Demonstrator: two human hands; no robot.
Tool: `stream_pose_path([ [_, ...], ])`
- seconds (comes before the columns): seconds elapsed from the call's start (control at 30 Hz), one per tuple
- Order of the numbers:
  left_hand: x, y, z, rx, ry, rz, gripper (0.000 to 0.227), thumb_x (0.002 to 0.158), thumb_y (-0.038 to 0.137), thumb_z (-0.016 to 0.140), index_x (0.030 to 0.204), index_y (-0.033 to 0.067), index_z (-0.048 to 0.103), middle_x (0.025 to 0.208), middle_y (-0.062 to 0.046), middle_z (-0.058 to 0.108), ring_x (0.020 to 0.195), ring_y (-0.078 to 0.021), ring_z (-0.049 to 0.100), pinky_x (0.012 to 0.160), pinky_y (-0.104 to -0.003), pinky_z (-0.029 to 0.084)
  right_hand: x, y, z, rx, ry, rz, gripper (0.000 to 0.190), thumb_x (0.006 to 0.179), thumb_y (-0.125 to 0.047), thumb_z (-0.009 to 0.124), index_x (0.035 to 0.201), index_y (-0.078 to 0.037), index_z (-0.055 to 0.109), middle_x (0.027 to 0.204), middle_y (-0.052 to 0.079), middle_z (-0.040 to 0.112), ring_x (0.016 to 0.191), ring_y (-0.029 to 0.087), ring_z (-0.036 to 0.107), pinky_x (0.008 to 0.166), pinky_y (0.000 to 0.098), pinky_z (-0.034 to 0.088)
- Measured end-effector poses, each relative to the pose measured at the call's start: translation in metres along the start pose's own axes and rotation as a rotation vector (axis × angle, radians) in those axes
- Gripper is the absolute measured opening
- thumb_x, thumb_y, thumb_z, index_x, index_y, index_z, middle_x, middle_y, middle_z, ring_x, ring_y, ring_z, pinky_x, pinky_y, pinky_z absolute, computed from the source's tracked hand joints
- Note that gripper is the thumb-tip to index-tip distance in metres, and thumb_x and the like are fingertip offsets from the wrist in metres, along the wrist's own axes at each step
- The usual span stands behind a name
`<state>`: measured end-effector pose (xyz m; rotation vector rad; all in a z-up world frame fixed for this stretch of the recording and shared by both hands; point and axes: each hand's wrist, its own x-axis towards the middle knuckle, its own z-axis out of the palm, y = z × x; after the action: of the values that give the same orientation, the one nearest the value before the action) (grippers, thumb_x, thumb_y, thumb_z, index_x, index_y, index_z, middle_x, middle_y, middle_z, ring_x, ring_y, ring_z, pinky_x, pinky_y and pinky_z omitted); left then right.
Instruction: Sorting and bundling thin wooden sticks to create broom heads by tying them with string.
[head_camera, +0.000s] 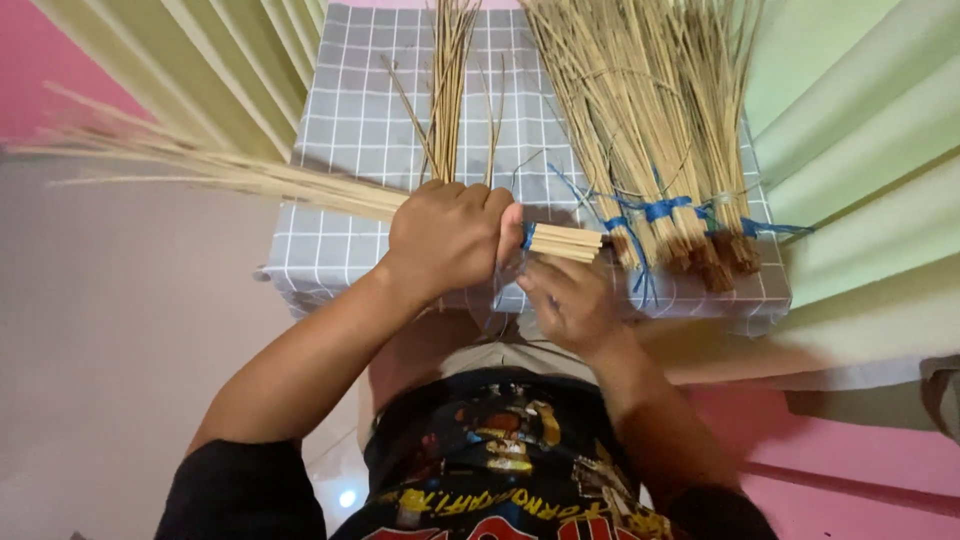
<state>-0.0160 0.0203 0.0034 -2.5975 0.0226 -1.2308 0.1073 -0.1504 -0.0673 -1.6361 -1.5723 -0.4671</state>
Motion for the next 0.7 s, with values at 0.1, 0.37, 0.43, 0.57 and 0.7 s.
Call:
stream_pose_path([
  [0.1,0.001,0.008,-0.002,-0.104,-0.075,-0.055,0.039,0.104,0.026,0.038,0.073,0.0131,0.059,0.057,-0.007,0.058,0.049,-0.0295,0.066,0.053,-0.041,0.053,0.005,-0.019,-0.004,-0.262,0.169,-0.281,0.011,0.092,-0.016,0.063,0.093,-0.017,0.075,0.077,0.0,0.056,0.057,0.02,0.055,0.055,0.0343,0.046],
  [0.37,0.018,0.013,-0.005,-0.209,-0.37,0.016,0.035,0.094,0.027,0.044,0.077,0.0074,0.067,0.059,-0.014,0.066,0.056,-0.0396,0.071,0.055,-0.053,0.053,0.017,-0.019,-0.011,-0.157,0.216,-0.32,0.011,0.092,-0.009,0.067,0.081,-0.01,0.07,0.125,0.014,0.065,0.114,0.042,0.065,0.09,0.0537,0.053],
  [0.43,0.023,0.015,0.001,-0.033,-0.229,0.231,0.021,0.084,0.02,0.051,0.076,0.0123,0.069,0.06,-0.011,0.066,0.057,-0.0319,0.069,0.068,-0.047,0.052,-0.001,-0.008,-0.001,0.434,0.136,0.03,0.021,0.108,-0.016,0.054,0.094,-0.004,0.064,0.157,0.024,0.038,0.115,0.046,0.066,0.092,0.0573,0.056],
  [0.57,0.037,0.031,0.015,0.052,-0.086,0.39,0.021,0.083,0.022,0.053,0.076,0.0081,0.067,0.062,-0.015,0.065,0.06,-0.0313,0.065,0.095,-0.048,0.044,-0.021,-0.009,0.003,0.53,0.25,0.223,0.03,0.108,-0.02,0.053,0.089,-0.001,0.064,0.15,0.022,0.047,0.116,0.036,0.065,0.093,0.0515,0.053],
  [0.7,0.023,0.046,0.061,0.073,0.011,0.379,0.04,0.102,0.035,0.046,0.112,0.0068,0.073,0.124,-0.02,0.059,0.121,-0.0384,0.052,0.105,-0.053,0.037,-0.036,0.001,0.003,0.543,0.337,0.291,0.03,0.107,-0.019,0.054,0.091,0.002,0.067,0.13,0.02,0.053,0.112,0.036,0.063,0.089,0.0452,0.056],
])
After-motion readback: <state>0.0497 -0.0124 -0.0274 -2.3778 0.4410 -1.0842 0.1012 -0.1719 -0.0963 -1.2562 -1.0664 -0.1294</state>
